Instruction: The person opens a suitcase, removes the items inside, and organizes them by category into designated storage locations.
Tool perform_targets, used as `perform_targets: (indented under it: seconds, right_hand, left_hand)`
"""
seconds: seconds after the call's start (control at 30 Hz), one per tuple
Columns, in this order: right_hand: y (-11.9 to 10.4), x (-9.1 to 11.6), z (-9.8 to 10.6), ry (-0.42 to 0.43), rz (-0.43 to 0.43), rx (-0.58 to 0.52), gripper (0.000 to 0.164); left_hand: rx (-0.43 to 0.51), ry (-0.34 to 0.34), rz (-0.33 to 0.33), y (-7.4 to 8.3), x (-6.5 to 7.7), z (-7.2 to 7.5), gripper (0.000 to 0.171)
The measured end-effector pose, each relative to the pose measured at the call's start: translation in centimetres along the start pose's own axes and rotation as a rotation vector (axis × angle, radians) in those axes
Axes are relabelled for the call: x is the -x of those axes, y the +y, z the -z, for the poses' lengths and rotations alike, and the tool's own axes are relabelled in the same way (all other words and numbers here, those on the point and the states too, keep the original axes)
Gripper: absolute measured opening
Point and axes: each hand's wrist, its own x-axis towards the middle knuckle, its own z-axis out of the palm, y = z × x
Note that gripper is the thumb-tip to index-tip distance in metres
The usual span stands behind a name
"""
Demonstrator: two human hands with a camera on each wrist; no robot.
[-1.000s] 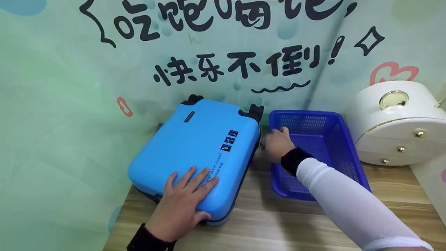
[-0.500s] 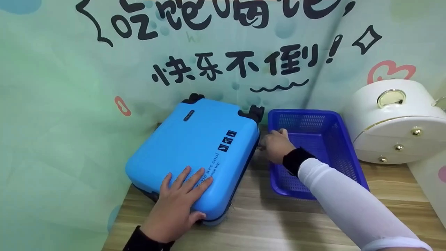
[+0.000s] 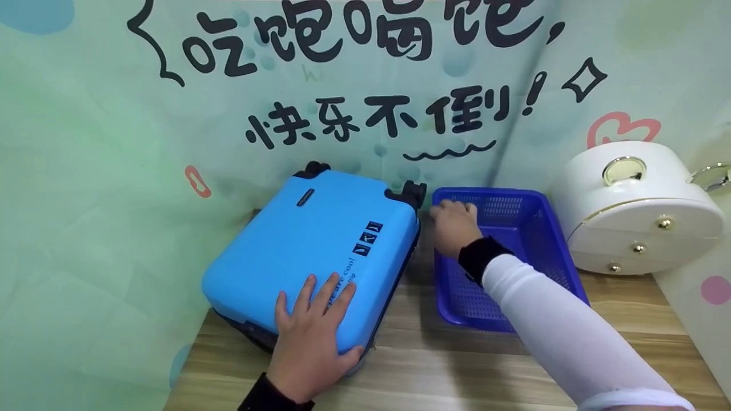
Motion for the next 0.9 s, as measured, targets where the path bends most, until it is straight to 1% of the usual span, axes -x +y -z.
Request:
perform_targets:
  seconds: [0.07, 0.13, 0.23, 0.33, 0.47, 0.53, 0.7, 0.8, 0.9]
  right_hand:
    - [-0.1, -0.7, 0.6, 0.005, -0.032, -0.06, 0.049]
    - [-0.6, -1.1, 1.1, -0.024, -0.031, -0.104, 0.062]
    - [-1.0, -1.7, 1.2, -0.086, 0.002, -0.095, 0.073]
    - [-1.2, -2.2, 1.3, -0.121, 0.011, -0.059, 0.072]
    - [-1.2, -2.9, 1.5, -0.108, 0.021, -0.022, 0.062]
    - [-1.3, -2.9, 1.6, -0.088, 0.054, -0.005, 0.058]
    - [-2.0, -2.3, 1.7, 0.012, 0.19, 0.064, 0.047]
    - [-2.5, -1.5, 1.7, 0.072, 0.24, 0.098, 0.042]
    - [-3.2, -0.6, 1.7, 0.109, 0.265, 0.099, 0.04]
  left_hand:
    - [0.001, 0.011, 0.014, 0.2, 0.0, -0.3, 0.096]
    - [0.003, 0.022, 0.028, 0.3, 0.1, -0.5, 0.095]
    - [0.011, 0.025, 0.036, 0.5, 0.1, -0.7, 0.094]
    - [0.023, 0.009, 0.04, 0.6, 0.1, -0.6, 0.091]
    - [0.03, -0.024, 0.052, 0.1, 0.2, 0.1, 0.09]
    - [0.033, -0.043, 0.061, -0.6, 0.3, 0.6, 0.09]
    - [0.054, -0.117, 0.103, -3.1, 0.9, 2.0, 0.094]
    - [0.066, -0.182, 0.153, -4.9, 1.1, 2.7, 0.097]
    - [0.082, -0.237, 0.211, -6.7, 1.1, 3.3, 0.101]
